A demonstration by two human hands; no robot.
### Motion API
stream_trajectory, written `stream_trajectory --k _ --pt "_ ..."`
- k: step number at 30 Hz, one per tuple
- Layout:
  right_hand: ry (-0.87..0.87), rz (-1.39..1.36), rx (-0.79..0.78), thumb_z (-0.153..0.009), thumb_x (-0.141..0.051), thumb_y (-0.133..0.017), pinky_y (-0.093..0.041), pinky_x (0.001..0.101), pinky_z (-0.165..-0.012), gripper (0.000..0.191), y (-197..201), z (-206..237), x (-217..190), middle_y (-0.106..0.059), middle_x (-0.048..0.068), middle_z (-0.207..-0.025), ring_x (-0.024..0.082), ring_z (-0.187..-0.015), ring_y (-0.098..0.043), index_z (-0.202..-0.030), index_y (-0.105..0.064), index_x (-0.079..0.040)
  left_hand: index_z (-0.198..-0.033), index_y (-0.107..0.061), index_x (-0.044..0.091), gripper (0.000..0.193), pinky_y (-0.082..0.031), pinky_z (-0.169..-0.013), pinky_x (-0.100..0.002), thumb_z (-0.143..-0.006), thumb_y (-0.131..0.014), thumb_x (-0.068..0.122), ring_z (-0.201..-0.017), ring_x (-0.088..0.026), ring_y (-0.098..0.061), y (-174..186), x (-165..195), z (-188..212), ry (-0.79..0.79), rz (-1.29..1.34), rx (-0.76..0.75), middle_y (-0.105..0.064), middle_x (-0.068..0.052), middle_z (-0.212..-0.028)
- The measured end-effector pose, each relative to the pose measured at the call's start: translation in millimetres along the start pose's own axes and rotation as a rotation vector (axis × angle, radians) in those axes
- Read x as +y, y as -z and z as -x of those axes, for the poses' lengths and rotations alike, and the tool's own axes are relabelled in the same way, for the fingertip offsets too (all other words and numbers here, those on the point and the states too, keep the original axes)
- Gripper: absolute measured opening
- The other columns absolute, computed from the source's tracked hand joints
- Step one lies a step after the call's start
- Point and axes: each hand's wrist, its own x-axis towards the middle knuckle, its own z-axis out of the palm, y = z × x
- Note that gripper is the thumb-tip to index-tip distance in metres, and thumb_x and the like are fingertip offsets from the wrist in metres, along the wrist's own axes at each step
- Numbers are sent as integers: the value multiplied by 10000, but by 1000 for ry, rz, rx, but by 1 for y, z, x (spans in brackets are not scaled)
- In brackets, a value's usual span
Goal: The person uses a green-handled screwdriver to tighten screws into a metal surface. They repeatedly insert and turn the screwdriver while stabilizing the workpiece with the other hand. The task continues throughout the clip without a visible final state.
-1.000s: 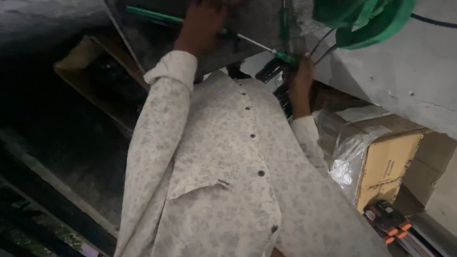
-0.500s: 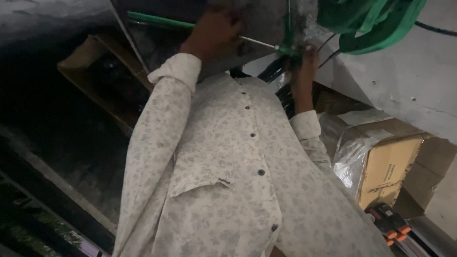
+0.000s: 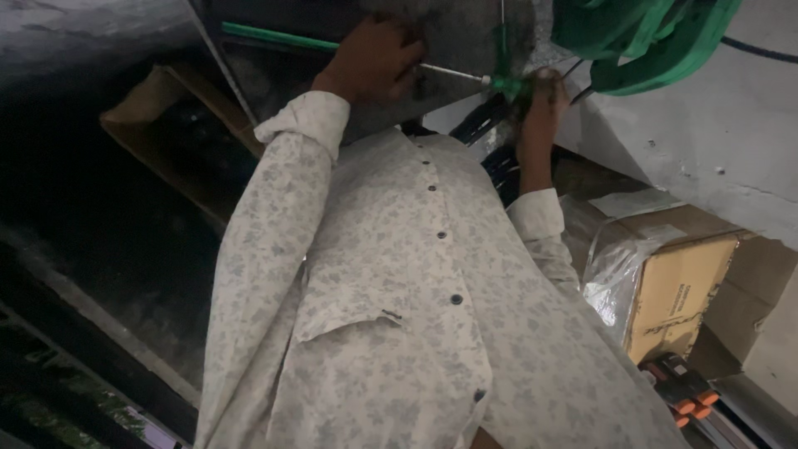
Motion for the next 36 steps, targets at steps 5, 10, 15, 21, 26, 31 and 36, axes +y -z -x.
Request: stream_trajectory --k 5,10,15,21,26,31,36 --pt "89 -300 -239 -1025 -194 -675 -532 372 -780 303 10 -8 13 -576 70 -1085 218 -946 -601 -1256 -496 -113 -1200 -716 105 339 -516 -872 -475 -952 -747 333 -997 -301 -673 -1 0 0 26 35 -69 -708 -139 -1076" --pt "55 -103 -21 -1083 -200 -591 -566 373 -886 206 16 -16 19 -627 94 -1112 216 -1004 -629 -1242 -560 -73 -1224 -708 96 321 -512 -924 -489 -1020 -721 343 -1055 -316 -673 0 -1 -1 36 61 -114 -707 -150 -1120" --pt "107 -11 -149 -954 -89 -604 -578 372 -784 217 17 -11 14 -592 75 -1053 198 -937 -622 -1157 -528 -101 -1227 -704 105 356 -507 -969 -483 -942 -721 319 -1126 -307 -670 0 0 0 7 34 -12 -709 -147 -1225" --pt "153 82 -68 -1172 -199 -484 -521 367 -848 227 10 -10 6 -639 116 -1076 202 -954 -599 -1173 -634 -27 -1188 -708 123 285 -511 -987 -490 -959 -722 292 -1115 -287 -678 3 -2 0 -5 65 -25 -714 -118 -1191" --pt "79 -128 -108 -950 -114 -595 -578 421 -884 250 1 3 -12 -616 72 -1074 208 -996 -636 -1198 -568 -120 -1202 -712 94 314 -516 -946 -471 -965 -723 300 -1076 -294 -679 2 1 -1 30 22 -89 -711 -141 -1172" --pt "28 -119 -138 -1002 -244 -579 -547 395 -775 224 -2 12 -22 -614 79 -1045 224 -924 -621 -1186 -563 -117 -1215 -714 80 315 -514 -943 -479 -996 -721 307 -1073 -304 -674 1 1 -1 45 35 -120 -707 -154 -1149" --pt "160 101 -45 -1062 -311 -701 -527 364 -792 337 4 2 -8 -624 120 -1090 217 -956 -602 -1266 -604 -60 -1210 -712 95 315 -500 -989 -491 -977 -721 307 -1120 -295 -666 1 1 -1 13 27 -47 -708 -138 -1189"
